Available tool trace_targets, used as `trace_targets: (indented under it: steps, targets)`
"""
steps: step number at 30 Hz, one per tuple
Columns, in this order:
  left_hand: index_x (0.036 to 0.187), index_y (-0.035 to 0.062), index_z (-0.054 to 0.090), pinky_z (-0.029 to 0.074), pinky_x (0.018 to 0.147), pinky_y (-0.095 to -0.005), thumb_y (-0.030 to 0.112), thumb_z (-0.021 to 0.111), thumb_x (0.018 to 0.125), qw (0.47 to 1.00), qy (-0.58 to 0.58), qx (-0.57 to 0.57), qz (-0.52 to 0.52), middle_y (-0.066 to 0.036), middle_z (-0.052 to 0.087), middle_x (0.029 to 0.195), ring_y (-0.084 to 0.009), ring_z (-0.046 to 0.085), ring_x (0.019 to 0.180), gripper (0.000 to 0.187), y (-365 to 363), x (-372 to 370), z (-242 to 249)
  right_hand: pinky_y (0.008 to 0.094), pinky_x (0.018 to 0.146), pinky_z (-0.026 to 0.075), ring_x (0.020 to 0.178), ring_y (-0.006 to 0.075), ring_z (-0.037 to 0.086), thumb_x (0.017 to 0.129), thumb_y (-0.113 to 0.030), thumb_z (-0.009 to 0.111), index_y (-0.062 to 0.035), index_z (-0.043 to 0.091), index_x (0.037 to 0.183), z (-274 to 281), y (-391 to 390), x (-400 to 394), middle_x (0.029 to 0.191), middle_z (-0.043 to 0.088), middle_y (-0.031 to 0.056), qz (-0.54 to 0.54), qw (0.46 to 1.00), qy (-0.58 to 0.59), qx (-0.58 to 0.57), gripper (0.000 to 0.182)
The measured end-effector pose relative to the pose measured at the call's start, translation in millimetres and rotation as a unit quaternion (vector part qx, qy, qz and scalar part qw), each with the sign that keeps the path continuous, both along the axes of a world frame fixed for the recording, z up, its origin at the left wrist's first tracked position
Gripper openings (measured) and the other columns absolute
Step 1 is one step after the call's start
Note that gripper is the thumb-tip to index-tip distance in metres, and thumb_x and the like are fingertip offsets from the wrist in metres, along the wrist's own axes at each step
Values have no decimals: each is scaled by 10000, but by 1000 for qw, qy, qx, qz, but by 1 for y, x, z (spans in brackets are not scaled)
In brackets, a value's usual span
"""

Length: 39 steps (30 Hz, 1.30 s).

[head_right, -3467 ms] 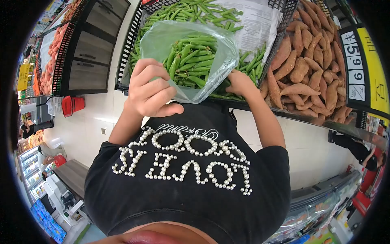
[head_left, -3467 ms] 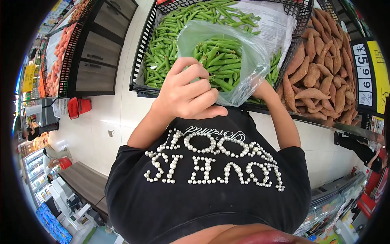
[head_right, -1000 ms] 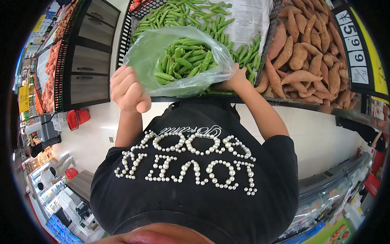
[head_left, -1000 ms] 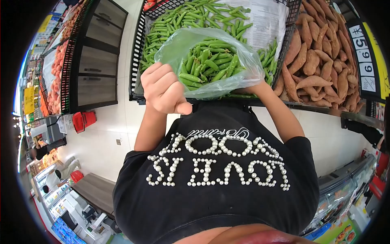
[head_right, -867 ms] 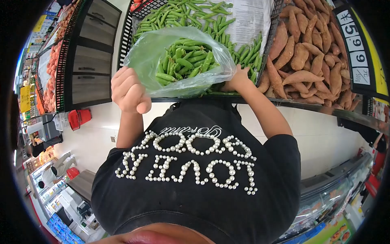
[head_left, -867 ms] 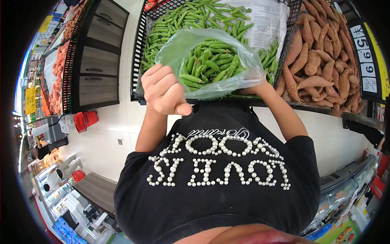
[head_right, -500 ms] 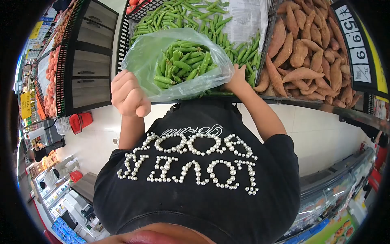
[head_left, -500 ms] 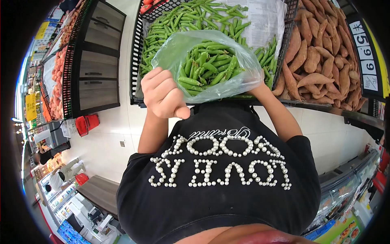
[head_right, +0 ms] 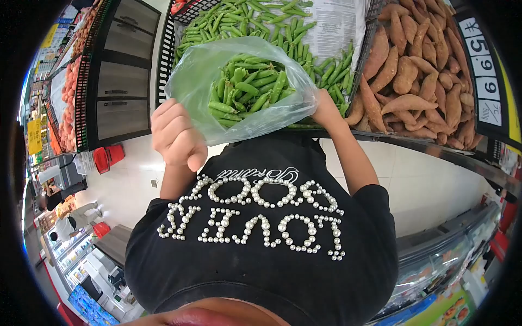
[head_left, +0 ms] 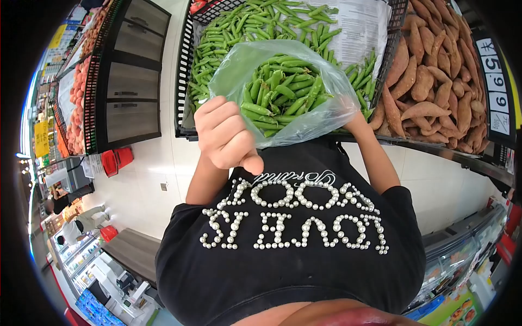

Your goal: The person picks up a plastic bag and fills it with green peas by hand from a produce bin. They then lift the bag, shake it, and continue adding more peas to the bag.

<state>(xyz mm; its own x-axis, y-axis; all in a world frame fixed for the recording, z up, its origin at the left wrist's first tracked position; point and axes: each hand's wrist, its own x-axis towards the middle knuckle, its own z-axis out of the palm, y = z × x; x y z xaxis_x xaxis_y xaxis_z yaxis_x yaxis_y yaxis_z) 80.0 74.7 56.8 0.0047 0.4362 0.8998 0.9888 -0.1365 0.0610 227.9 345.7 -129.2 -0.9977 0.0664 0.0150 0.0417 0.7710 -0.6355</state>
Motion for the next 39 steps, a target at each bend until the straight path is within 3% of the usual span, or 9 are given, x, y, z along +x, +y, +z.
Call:
trace_targets:
  steps: [9, 11, 19, 22, 25, 28, 32, 34, 39]
  targets:
    - [540, 47, 302, 192, 417, -289, 529, 367, 1003, 1000, -4, 4, -12, -23, 283, 493, -174, 278, 400, 672, 1, 2, 1, 386, 864, 462, 969, 361, 601, 754, -99, 710, -11, 591, 1004, -4, 20, -7, 974, 632, 184, -138, 979, 131, -77, 291]
    - [541, 48, 301, 194, 415, -290, 525, 369, 1004, 1000, -2, 3, -11, -24, 282, 494, -175, 280, 400, 669, -2, 3, 2, 354, 873, 456, 954, 287, 611, 757, -95, 711, -16, 586, 1006, 4, 31, -14, 963, 631, 134, -172, 972, 122, -104, 290]
    - [532, 50, 290, 204, 407, -279, 522, 382, 1003, 1000, 28, -3, -3, -25, 266, 499, -174, 283, 400, 673, -4, 0, 2, 273, 762, 466, 834, 116, 576, 782, -99, 701, -37, 594, 1000, 135, 35, -43, 881, 620, 57, -231, 928, 258, -137, 250]
    - [530, 48, 292, 204, 403, -277, 529, 383, 1000, 999, 38, -23, 23, -25, 259, 502, -176, 287, 402, 679, -3, 0, 4, 262, 731, 462, 818, 106, 572, 768, -80, 705, -58, 603, 1002, 188, 11, -45, 885, 609, 42, -166, 894, 359, -210, 256]
    - [533, 47, 297, 206, 398, -281, 537, 380, 999, 998, 43, -10, 34, -23, 254, 506, -178, 292, 406, 681, 2, -4, 4, 274, 833, 479, 954, 153, 579, 745, 71, 686, -50, 564, 1034, 224, -21, -42, 1050, 603, 62, -38, 878, 376, -294, 336]
    - [533, 92, 290, 206, 409, -290, 589, 418, 957, 998, 42, 13, 49, -13, 258, 521, -175, 307, 422, 665, 3, -7, 0, 290, 735, 478, 814, 166, 594, 761, -79, 696, -66, 615, 997, 233, -51, -56, 914, 607, 56, 104, 910, 357, -182, 250]
    - [525, 89, 298, 224, 399, -285, 586, 425, 956, 998, 42, 11, 52, -14, 268, 517, -175, 314, 419, 671, 3, 0, 5, 356, 825, 477, 920, 267, 597, 772, -51, 648, -33, 627, 964, 209, -81, -81, 959, 610, 96, 246, 954, 135, -109, 194]
    - [521, 86, 301, 232, 394, -282, 578, 429, 959, 998, 39, 18, 56, -14, 272, 512, -174, 316, 415, 671, 2, 2, 4, 372, 843, 471, 924, 282, 590, 783, -64, 641, -39, 633, 976, 172, -94, -92, 962, 616, 92, 274, 948, 142, -79, 195]
    - [522, 43, 329, 219, 391, -285, 468, 343, 1025, 996, 54, 6, 64, -24, 262, 490, -180, 296, 395, 658, -9, -4, 1, 396, 873, 461, 934, 293, 584, 785, -74, 646, -50, 642, 1003, 164, -108, -79, 982, 629, 89, 316, 931, 169, -70, 220]
